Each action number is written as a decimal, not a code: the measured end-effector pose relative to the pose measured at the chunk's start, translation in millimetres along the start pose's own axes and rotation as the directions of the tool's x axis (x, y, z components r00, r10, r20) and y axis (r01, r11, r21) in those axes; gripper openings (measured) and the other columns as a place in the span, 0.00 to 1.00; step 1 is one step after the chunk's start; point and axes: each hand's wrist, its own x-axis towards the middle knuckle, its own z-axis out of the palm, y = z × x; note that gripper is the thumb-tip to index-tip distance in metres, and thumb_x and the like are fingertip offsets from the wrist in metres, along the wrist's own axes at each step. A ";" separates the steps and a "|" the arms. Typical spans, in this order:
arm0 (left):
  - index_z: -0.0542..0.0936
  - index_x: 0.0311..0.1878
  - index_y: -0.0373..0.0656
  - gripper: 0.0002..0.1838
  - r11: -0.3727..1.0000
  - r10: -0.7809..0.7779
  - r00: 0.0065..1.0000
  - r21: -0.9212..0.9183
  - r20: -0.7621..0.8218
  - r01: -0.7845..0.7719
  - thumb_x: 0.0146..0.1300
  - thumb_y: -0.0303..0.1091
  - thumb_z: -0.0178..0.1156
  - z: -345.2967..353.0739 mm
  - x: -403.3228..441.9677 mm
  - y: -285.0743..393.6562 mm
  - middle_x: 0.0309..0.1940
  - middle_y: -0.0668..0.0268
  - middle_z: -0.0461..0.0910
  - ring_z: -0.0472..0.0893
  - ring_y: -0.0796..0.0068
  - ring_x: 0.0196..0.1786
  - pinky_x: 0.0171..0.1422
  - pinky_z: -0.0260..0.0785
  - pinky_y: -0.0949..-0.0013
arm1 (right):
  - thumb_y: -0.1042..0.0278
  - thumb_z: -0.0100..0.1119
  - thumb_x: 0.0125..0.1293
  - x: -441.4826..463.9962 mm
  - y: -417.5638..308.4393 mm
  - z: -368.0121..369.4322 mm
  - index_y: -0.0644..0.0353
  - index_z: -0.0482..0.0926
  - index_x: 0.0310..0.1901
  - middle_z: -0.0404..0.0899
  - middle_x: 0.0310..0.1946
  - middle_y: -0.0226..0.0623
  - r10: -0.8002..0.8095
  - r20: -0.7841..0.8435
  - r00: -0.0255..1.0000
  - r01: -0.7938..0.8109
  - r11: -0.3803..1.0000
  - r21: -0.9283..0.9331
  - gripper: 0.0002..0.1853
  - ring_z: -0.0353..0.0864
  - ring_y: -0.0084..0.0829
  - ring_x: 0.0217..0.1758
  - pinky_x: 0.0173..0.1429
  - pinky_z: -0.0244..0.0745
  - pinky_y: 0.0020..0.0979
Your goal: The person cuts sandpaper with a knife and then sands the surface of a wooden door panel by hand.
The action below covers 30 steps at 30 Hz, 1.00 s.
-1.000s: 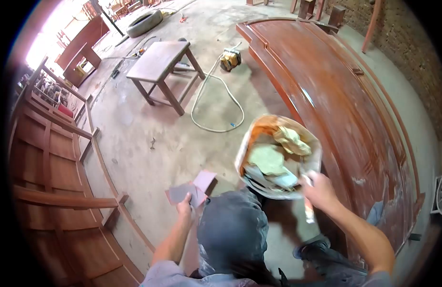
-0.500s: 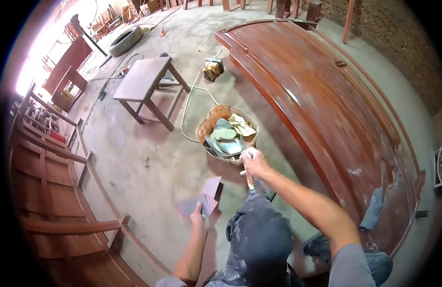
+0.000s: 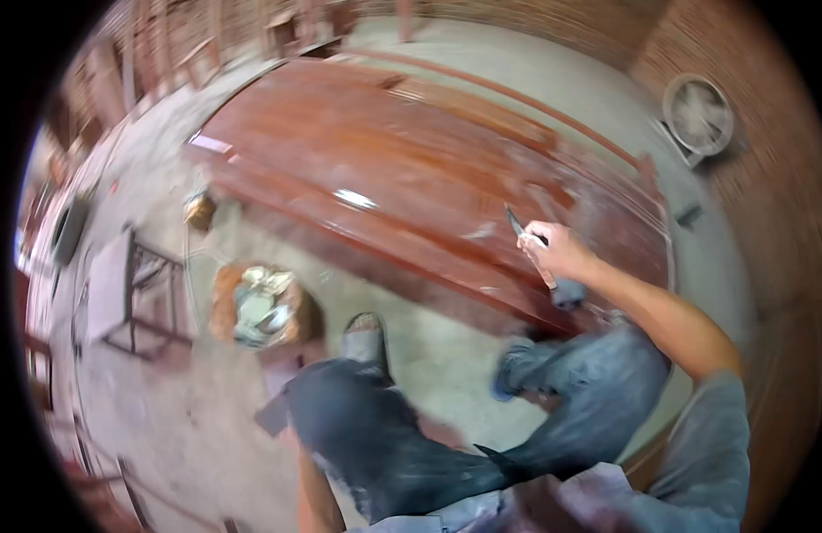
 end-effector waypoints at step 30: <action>0.81 0.58 0.32 0.26 0.455 -0.003 0.965 0.859 0.263 -0.233 0.73 0.47 0.66 305.4 7.8 -22.4 0.51 0.56 0.84 0.83 0.68 0.49 0.56 0.75 0.65 | 0.54 0.52 0.82 -56.2 165.2 384.4 0.62 0.79 0.52 0.83 0.47 0.40 0.473 0.401 0.785 -0.555 0.824 0.115 0.17 0.83 0.33 0.50 0.56 0.79 0.33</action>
